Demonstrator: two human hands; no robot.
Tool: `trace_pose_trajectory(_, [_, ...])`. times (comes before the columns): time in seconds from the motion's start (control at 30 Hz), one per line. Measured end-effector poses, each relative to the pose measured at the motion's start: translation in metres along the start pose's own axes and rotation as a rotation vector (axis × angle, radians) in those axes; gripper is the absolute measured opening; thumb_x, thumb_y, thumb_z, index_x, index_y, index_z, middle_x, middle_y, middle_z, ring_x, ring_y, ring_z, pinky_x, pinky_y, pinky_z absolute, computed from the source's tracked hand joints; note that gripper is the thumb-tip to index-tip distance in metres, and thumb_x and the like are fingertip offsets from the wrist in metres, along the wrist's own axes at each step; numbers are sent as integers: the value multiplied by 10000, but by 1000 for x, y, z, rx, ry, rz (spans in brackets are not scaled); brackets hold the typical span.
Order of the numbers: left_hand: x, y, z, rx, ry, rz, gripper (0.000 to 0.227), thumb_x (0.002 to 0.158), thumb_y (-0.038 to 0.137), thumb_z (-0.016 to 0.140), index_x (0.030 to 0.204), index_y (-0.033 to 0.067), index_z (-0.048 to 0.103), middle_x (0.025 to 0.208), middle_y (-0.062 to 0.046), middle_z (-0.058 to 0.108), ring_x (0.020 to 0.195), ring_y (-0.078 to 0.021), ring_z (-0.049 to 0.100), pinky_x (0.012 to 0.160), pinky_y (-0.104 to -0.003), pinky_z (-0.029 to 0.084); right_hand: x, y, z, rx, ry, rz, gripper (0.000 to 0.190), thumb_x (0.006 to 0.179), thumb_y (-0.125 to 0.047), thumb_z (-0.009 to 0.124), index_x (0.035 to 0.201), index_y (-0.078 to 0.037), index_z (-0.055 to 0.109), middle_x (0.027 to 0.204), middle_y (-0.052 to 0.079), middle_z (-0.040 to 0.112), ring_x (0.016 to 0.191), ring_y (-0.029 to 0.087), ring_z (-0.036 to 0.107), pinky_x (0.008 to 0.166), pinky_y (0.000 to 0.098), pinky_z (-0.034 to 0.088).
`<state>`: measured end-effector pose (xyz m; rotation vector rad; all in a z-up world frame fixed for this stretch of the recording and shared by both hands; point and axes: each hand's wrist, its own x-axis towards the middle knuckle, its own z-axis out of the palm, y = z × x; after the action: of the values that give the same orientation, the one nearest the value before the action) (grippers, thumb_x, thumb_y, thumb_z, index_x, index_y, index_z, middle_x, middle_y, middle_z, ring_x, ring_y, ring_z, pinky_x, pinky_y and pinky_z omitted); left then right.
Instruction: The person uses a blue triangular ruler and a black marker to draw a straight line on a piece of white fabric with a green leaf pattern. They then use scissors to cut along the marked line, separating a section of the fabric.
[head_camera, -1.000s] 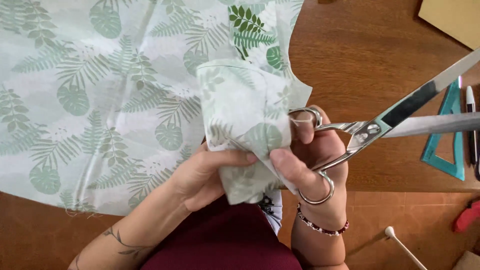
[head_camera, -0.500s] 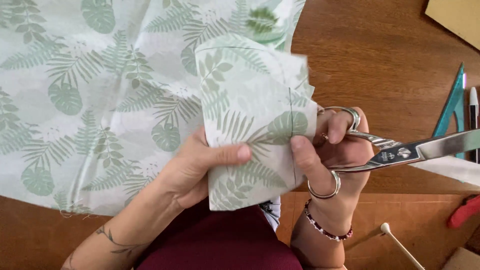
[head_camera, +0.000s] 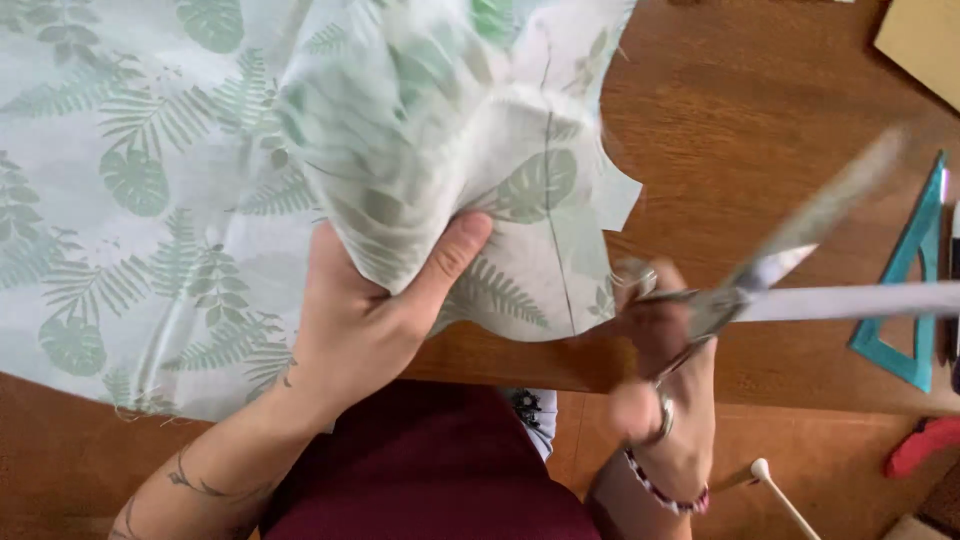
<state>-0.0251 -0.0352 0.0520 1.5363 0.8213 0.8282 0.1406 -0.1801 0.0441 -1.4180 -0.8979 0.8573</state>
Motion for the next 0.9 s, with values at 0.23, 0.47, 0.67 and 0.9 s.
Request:
trace_pose_trajectory(0.23, [12, 19, -11, -187, 15, 4, 236, 964, 124, 718, 1172, 18, 680, 1204, -91, 727, 1190, -237, 731, 1062, -328, 637, -30, -17, -26, -615, -265, 187, 728, 524, -828, 496, 730, -142, 629, 646, -49, 562, 576, 112, 514, 613, 275, 391])
trace_pose_trajectory(0.47, [16, 14, -10, -340, -139, -189, 340, 967, 277, 661, 1274, 131, 660, 1343, -32, 705, 1329, -203, 685, 1146, -329, 605, -38, -8, -34, -612, -348, 214, 991, 597, -1080, 306, 684, -145, 622, 649, -65, 595, 522, 73, 495, 544, 253, 422])
trace_pose_trajectory(0.67, [9, 4, -13, -310, -267, -18, 192, 1077, 214, 561, 1194, 78, 630, 1189, 3, 656, 1206, -164, 643, 1100, -325, 552, -32, -4, -35, -569, -387, 234, 987, 528, -1101, 379, 675, -154, 616, 603, -48, 590, 515, 81, 494, 523, 241, 387])
trace_pose_trajectory(0.9, [5, 5, -22, -405, -320, -222, 112, 1021, 203, 642, 1095, 122, 668, 1113, 62, 672, 1136, -84, 630, 1066, -279, 548, -27, -13, -29, -504, -434, 213, 1008, 744, -1114, 246, 630, -161, 553, 568, -59, 531, 490, 89, 452, 504, 260, 356])
